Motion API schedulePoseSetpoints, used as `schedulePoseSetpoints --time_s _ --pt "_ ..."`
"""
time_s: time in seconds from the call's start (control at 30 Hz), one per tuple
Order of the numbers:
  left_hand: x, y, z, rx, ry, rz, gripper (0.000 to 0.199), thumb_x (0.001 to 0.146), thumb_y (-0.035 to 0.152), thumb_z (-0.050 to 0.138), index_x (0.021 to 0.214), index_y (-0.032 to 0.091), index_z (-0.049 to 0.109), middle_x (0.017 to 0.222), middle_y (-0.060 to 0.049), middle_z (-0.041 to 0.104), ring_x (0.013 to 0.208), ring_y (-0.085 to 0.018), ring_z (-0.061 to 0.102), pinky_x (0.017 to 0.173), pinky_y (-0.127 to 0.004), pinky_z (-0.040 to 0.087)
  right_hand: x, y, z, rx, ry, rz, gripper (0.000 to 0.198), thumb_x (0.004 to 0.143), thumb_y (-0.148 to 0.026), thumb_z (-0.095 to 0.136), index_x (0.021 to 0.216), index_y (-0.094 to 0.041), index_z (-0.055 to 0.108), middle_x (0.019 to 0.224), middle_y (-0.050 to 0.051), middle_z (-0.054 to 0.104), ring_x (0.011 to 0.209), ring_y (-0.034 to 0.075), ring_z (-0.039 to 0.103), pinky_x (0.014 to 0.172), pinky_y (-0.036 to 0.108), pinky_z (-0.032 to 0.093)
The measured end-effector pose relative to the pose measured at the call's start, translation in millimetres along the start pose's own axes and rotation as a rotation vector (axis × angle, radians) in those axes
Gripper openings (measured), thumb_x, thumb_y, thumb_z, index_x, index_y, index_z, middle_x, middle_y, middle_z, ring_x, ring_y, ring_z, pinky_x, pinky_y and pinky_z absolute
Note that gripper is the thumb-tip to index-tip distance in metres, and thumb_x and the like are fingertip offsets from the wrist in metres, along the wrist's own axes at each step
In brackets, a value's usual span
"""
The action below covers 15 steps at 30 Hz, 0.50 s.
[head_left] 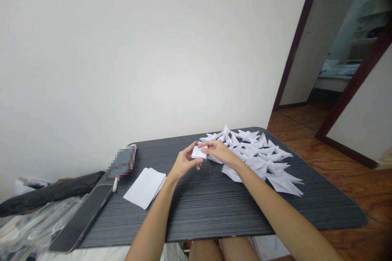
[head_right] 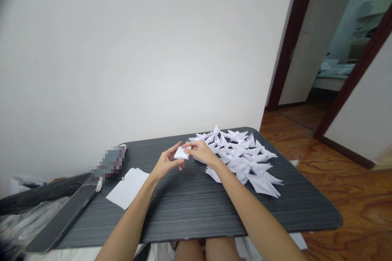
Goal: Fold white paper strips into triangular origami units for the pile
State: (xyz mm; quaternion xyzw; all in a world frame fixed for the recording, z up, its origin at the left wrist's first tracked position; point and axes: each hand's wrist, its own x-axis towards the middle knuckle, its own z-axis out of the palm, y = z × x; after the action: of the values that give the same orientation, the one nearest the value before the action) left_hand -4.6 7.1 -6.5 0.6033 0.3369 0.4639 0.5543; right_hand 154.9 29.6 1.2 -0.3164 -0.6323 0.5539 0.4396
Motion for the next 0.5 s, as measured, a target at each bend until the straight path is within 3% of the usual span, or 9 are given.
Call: schedulePoseSetpoints --time_s 0.17,0.3,0.5 --pt "-0.1 -1.2 -2.5 0.016 -0.002 0.015 0.063 0.064 0.025 0.064 0.12 0.008 0.041 0.065 -0.004 0.061 0.054 -0.013 0.056 0.05 -0.027 0.048 -2.2 -2.8 -0.7 -0.022 -0.045 -0.029 0.036 0.065 -0.029 0.062 0.096 -0.011 0.06 0.071 0.004 0.062 0.062 0.012 0.056 0.062 0.026 0.044" --pt "1.2 -3.1 -4.8 0.012 0.015 0.019 0.055 0.067 0.028 0.062 0.115 0.007 0.047 0.062 -0.004 0.061 0.053 -0.013 0.056 0.053 -0.029 0.048 -3.7 -5.6 -2.7 0.037 -0.157 -0.037 0.04 0.063 -0.026 0.064 0.1 -0.012 0.058 0.081 0.005 0.063 0.074 0.013 0.057 0.071 0.028 0.044" --pt "1.1 -4.1 -4.7 0.019 0.014 0.066 0.039 0.069 0.03 0.059 0.101 0.008 0.058 0.074 -0.007 0.061 0.057 -0.014 0.056 0.053 -0.029 0.048 -3.8 -4.9 -8.7 -0.088 -0.244 -0.098 0.037 0.066 -0.027 0.063 0.101 -0.014 0.059 0.098 0.008 0.06 0.075 0.013 0.057 0.072 0.029 0.045"
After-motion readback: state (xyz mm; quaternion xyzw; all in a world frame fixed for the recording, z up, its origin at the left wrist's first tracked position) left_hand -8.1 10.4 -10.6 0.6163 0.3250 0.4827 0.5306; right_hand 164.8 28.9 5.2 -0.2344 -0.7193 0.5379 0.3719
